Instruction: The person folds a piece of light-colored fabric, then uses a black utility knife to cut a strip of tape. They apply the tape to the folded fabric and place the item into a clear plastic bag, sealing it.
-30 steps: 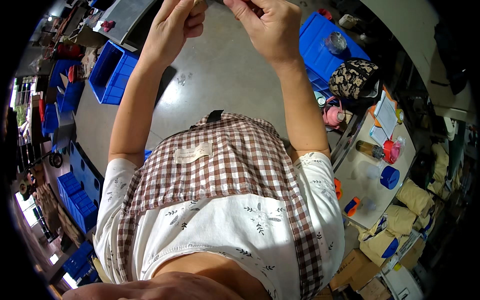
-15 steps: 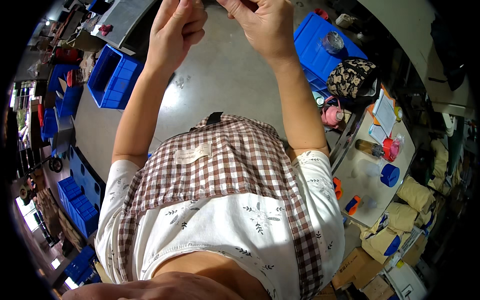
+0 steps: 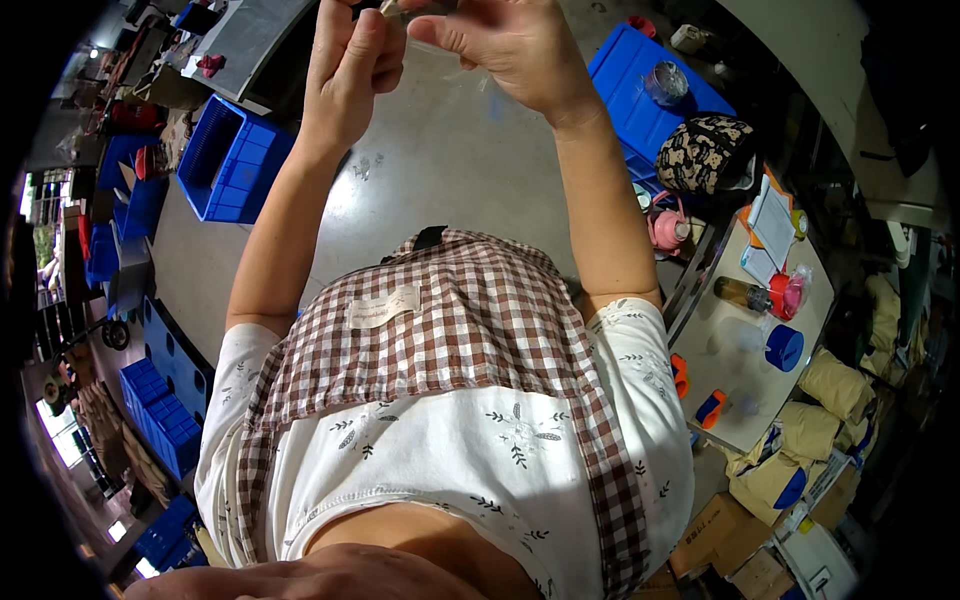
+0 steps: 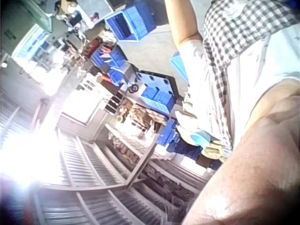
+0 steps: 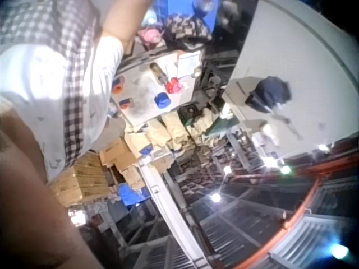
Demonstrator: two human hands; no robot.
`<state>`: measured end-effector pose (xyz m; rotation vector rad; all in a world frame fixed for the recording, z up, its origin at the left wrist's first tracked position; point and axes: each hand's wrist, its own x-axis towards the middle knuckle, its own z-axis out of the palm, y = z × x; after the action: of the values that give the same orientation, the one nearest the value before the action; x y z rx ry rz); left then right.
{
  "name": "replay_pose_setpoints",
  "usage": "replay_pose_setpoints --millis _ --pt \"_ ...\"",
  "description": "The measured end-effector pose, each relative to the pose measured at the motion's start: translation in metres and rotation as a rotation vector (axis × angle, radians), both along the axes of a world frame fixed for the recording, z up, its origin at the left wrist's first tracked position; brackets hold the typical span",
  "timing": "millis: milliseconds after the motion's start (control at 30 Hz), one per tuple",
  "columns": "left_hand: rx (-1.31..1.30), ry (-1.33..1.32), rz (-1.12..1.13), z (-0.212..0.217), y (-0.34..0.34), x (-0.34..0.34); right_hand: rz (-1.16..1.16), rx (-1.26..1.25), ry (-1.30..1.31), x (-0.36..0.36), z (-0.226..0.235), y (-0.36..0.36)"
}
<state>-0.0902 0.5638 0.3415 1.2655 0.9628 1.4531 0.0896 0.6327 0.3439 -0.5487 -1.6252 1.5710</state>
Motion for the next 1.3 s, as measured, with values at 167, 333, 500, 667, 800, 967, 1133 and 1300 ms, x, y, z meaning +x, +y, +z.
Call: replay_pose_setpoints --millis 167,333,500,667,800,967,1133,1300 --pt "-0.084 -0.091 -0.016 -0.001 0.0 0.003 -0.048 -0.012 0.069 0.001 -0.005 0.0" --pt "0.085 -0.013 0.066 -0.016 0.003 0.004 -0.114 -0.02 -0.083 0.001 0.0 -0.002" --pt "-0.104 -0.106 -0.021 -0.008 0.001 0.004 -0.041 0.025 0.049 0.0 -0.004 0.003" --pt "-0.118 -0.205 -0.184 -0.016 0.006 -0.002 -0.014 -0.079 0.04 0.005 0.003 0.002" --pt "-0.216 -0.162 -0.095 -0.001 0.001 0.007 -0.086 -0.042 0.007 0.005 0.003 0.002" --pt "-0.215 -0.155 -0.045 0.0 -0.001 0.011 -0.143 0.058 0.013 0.002 -0.004 0.007" --pt "-0.122 -0.292 -0.148 -0.018 0.002 0.007 -0.331 0.228 -0.066 -0.006 0.004 0.001" --pt "-0.144 -0.262 -0.065 -0.01 0.001 0.013 -0.371 0.263 -0.146 -0.008 0.006 -0.001"
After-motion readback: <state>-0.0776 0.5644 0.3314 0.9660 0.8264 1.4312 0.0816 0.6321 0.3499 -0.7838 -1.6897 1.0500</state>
